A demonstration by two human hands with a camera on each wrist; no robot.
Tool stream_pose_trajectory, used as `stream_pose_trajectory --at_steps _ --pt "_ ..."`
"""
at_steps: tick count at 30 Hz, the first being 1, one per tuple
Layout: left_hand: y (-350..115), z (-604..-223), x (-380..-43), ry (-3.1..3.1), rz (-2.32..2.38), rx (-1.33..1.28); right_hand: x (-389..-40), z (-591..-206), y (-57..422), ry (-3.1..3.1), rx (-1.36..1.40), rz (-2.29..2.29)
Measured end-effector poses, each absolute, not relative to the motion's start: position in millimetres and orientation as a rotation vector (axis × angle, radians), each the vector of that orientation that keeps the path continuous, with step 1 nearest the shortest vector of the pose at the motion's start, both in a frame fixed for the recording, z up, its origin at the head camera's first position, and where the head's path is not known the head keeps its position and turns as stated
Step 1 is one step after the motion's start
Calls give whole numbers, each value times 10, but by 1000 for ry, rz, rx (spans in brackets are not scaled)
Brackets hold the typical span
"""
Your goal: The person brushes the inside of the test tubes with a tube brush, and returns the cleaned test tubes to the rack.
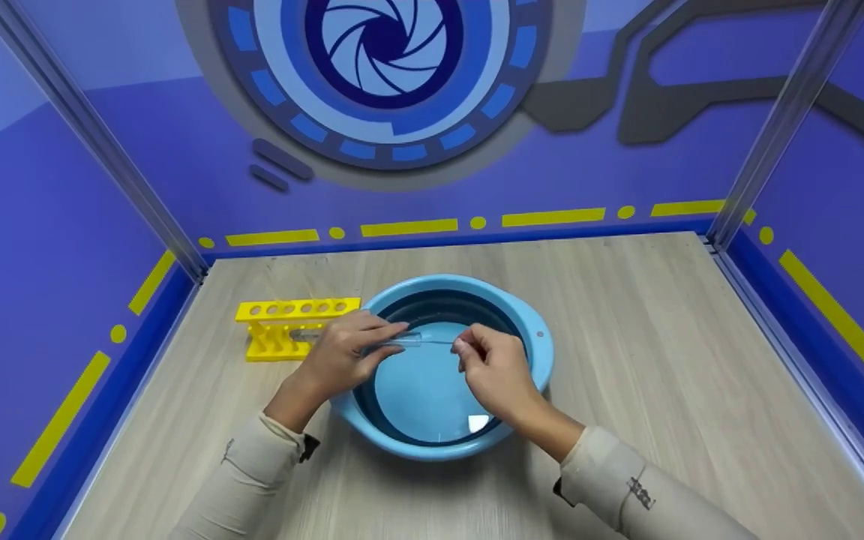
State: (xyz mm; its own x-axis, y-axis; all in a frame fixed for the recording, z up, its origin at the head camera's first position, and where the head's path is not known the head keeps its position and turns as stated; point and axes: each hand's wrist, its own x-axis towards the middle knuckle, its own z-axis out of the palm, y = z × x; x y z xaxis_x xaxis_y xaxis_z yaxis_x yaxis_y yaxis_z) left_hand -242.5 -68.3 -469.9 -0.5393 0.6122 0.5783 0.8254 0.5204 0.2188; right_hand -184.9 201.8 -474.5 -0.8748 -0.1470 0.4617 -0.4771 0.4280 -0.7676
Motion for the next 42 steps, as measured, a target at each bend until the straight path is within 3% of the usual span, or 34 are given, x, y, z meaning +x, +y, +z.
stream_pose_trajectory --at_steps 7,13,20,28,35,42 --pt "-764 -4667 -2447 -2573 -883 -1250 -2109 -4865 2158 -1830 1189 371" --pt "-756 -4668 -2473 -2718 -900 -1293 -2263 -4915 2275 -1583 1369 120" --pt "-705 -4733 -2464 -2635 -723 -1199 -2130 -4912 2146 -2027 1124 703" --pt "-626 -4819 -2460 -2281 -400 -1118 -1925 -4625 2069 -2682 267 1837" --pt "-636 -4798 -2462 -2290 -429 -1135 -1964 -4645 2107 -2721 375 1674" --pt "-632 -4798 -2464 -2266 -424 -1177 -2039 -4629 2144 -2653 186 2348"
